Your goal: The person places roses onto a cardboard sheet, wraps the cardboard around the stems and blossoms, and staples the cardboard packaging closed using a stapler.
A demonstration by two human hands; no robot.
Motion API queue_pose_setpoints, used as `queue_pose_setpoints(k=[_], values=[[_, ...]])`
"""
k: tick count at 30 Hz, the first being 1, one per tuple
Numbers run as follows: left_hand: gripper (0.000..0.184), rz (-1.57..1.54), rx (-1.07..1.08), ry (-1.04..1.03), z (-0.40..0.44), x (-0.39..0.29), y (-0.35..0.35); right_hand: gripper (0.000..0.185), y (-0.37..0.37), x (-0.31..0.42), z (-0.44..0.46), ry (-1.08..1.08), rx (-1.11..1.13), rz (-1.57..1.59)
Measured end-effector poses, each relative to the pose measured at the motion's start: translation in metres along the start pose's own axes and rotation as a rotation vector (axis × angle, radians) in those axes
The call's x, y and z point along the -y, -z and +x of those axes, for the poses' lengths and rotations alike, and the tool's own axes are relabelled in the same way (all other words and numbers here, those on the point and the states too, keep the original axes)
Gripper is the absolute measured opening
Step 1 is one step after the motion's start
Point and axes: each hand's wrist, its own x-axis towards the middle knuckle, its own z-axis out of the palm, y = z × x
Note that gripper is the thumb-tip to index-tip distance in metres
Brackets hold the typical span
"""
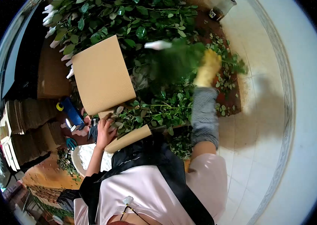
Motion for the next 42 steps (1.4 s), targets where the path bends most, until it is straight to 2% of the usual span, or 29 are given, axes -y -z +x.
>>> queue_pose_setpoints(k=[1, 3, 5, 6, 9, 11, 13, 14, 15, 18, 19, 20, 21, 23, 24, 25, 26, 27, 29, 30, 31, 32, 34, 35, 36, 37, 38, 40, 42], values=[[0.047, -0.003, -0.009, 0.009, 0.0, -0.002, 0.004, 0.033, 0.018, -0.01, 0.01, 0.094, -0.017, 0.094], [0.05, 0.191, 0.048, 0.073, -0.002, -0.008, 0.005, 0.033, 0.081, 0.02, 0.029, 0.14, 0.201, 0.228], [0.051, 0.011, 0.054, 0.068, -0.004, 0.003, 0.001, 0.032, 0.121, 0.054, 0.033, 0.107, 0.47, 0.509], [0.05, 0.025, 0.052, 0.059, -0.003, 0.001, 0.003, 0.032, 0.141, 0.083, 0.031, 0.259, 0.523, 0.512], [0.048, 0.093, 0.099, 0.03, -0.005, 0.01, -0.005, 0.029, 0.122, 0.131, -0.017, 0.641, 0.694, 0.36], [0.051, 0.039, 0.224, 0.14, 0.0, 0.001, 0.006, 0.027, 0.083, 0.152, -0.073, 0.622, 0.883, 0.269], [0.054, 0.152, 0.03, -0.049, 0.002, 0.001, 0.008, 0.023, 0.043, 0.157, -0.126, 0.544, 0.961, 0.283], [0.058, 0.142, 0.02, -0.065, 0.0, 0.002, 0.007, 0.019, 0.006, 0.138, -0.172, 0.37, 1.052, 0.369], [0.058, 0.143, 0.024, -0.069, 0.0, 0.001, 0.007, 0.019, -0.002, 0.134, -0.184, 0.341, 1.073, 0.348], [0.061, 0.174, 0.065, -0.056, 0.001, -0.001, 0.009, 0.02, 0.043, 0.172, -0.14, 0.509, 0.96, 0.073], [0.062, 0.215, 0.068, -0.078, 0.003, 0.0, 0.01, 0.02, 0.034, 0.174, -0.143, 0.479, 0.956, 0.032], [0.064, 0.253, 0.066, -0.104, 0.007, 0.002, 0.01, 0.015, 0.007, 0.166, -0.168, 0.29, 0.957, 0.097], [0.067, 0.292, 0.073, -0.13, 0.007, 0.004, 0.008, 0.017, -0.005, 0.16, -0.181, 0.426, 1.021, 0.009], [0.066, 0.413, 0.125, -0.118, 0.008, -0.001, 0.011, 0.019, -0.021, 0.149, -0.212, 0.322, 0.737, 0.394], [0.063, 0.384, 0.138, -0.113, 0.011, -0.002, 0.014, 0.019, -0.017, 0.148, -0.208, 0.341, 0.723, 0.409], [0.059, 0.365, 0.058, -0.13, 0.015, -0.005, 0.016, 0.02, -0.013, 0.147, -0.198, 0.367, 0.711, 0.427], [0.059, 0.367, 0.061, -0.118, 0.017, -0.003, 0.014, 0.02, -0.01, 0.143, -0.191, 0.364, 0.827, 0.432], [0.058, 0.374, 0.069, -0.102, 0.016, -0.002, 0.012, 0.027, -0.005, 0.135, -0.171, 0.287, 1.085, 0.503], [0.057, 0.325, 0.117, -0.051, 0.014, -0.001, 0.014, 0.038, 0.008, 0.122, -0.14, -0.288, 1.342, 0.982], [0.057, 0.287, 0.107, -0.043, 0.011, 0.002, 0.011, 0.041, 0.006, 0.117, -0.115, -0.512, 1.425, 0.855], [0.056, 0.249, 0.097, -0.032, 0.01, 0.002, 0.009, 0.039, 0.014, 0.115, -0.095, -0.692, 1.206, 0.996], [0.059, 0.26, 0.072, -0.047, 0.01, -0.002, 0.011, 0.037, 0.011, 0.114, -0.077, -0.672, 1.006, 1.051], [0.062, 0.265, 0.062, -0.048, 0.01, -0.004, 0.011, 0.029, -0.033, 0.094, -0.075, -0.239, 0.824, 0.468], [0.064, 0.265, 0.054, -0.052, 0.01, -0.004, 0.01, 0.026, -0.061, 0.081, -0.082, 0.029, 0.804, 0.071], [0.066, 0.257, 0.049, -0.042, 0.009, -0.001, 0.008, 0.023, -0.103, 0.061, -0.108, 0.103, 0.801, -0.077], [0.066, 0.26, 0.051, -0.043, 0.006, 0.0, 0.008, 0.02, -0.127, 0.047, -0.126, 0.069, 0.815, -0.05], [0.066, 0.238, 0.063, -0.002, 0.004, 0.001, 0.008, 0.018, -0.144, 0.038, -0.135, -0.061, 0.744, 0.088], [0.065, 0.185, 0.054, 0.033, 0.006, 0.001, 0.008, 0.013, -0.141, 0.037, -0.117, -0.302, 0.485, 0.381], [0.07, 0.169, 0.025, 0.025, 0.004, 0.003, 0.006, 0.014, -0.086, 0.041, -0.069, -0.23, 0.348, 0.245]])
